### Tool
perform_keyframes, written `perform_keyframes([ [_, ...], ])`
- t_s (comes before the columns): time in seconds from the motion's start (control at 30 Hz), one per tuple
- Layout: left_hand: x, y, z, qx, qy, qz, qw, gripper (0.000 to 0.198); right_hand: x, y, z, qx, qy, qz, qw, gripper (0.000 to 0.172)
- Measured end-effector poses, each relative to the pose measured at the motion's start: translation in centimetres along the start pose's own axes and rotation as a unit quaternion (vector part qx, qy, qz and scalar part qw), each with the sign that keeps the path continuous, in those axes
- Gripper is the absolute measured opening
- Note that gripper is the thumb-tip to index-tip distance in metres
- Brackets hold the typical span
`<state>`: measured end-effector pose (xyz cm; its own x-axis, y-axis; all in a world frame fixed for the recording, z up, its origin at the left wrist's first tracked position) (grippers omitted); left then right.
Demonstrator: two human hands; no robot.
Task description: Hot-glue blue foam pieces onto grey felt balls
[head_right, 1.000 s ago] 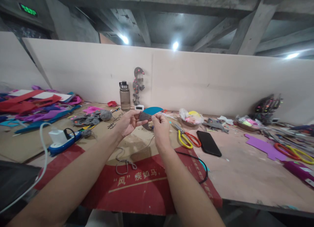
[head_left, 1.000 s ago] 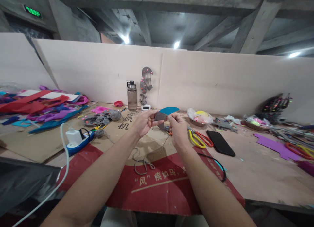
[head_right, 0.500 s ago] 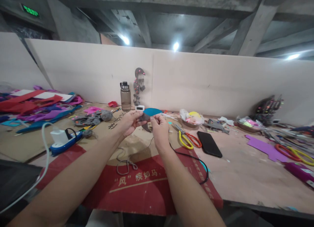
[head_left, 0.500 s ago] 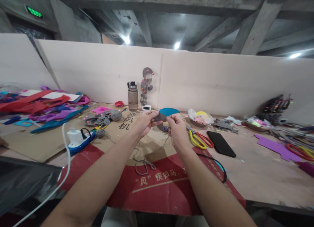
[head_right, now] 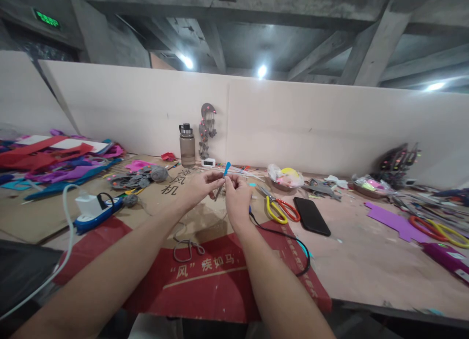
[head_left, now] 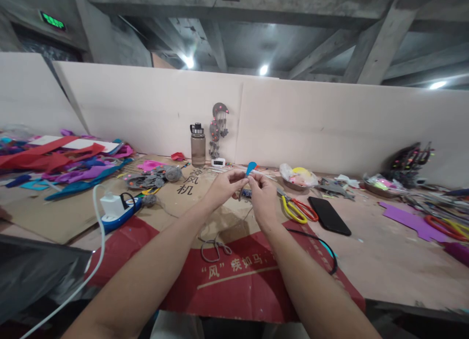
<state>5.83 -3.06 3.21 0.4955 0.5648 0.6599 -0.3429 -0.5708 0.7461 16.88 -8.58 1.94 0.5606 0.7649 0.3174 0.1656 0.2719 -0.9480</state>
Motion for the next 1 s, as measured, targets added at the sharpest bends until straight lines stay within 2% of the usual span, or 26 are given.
perform_keyframes([
  [0.1, -0.1, 0.2, 0.0, 0.029, -0.018, 0.000, 0.999, 0.025, -0.1, -0.1, 0.1, -0.027, -0.011, -0.028, 0.999, 0.022],
  [0.2, -0.1, 0.0, -0.3, 0.084, 0.009, 0.009, 0.996, 0.013, -0.1, 0.0, 0.3, -0.084, -0.020, -0.053, 0.995, 0.022],
  [0.3, 0.0, -0.2, -0.6, 0.119, 0.033, 0.016, 0.992, 0.010, -0.1, -0.1, 0.4, -0.129, -0.012, -0.079, 0.988, 0.022],
  [0.47, -0.1, -0.6, -0.9, 0.080, 0.062, -0.042, 0.994, 0.008, -0.1, 0.0, 0.0, -0.119, 0.017, -0.069, 0.990, 0.017],
  [0.6, -0.3, -1.2, -0.9, 0.043, 0.068, -0.083, 0.993, 0.015, 0.0, 0.1, -0.2, -0.107, 0.028, -0.067, 0.992, 0.018],
  [0.77, -0.1, -1.5, -0.2, -0.101, 0.046, -0.076, 0.991, 0.021, 0.3, 0.1, -0.4, -0.115, 0.026, -0.064, 0.991, 0.021],
  [1.0, 0.0, -1.0, -0.5, -0.078, 0.093, -0.075, 0.990, 0.018, 0.6, 0.0, -0.6, -0.104, 0.026, -0.054, 0.993, 0.020],
])
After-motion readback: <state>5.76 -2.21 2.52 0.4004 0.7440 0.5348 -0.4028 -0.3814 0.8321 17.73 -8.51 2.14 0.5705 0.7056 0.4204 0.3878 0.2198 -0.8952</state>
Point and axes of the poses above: each hand's wrist, its own x-axis towards the middle knuckle, its own z-axis out of the palm, y = z × x, the point moved 3 cm from there along x, towards the middle knuckle, and after that the axes turned 14 degrees about z, right-handed, at the moved point
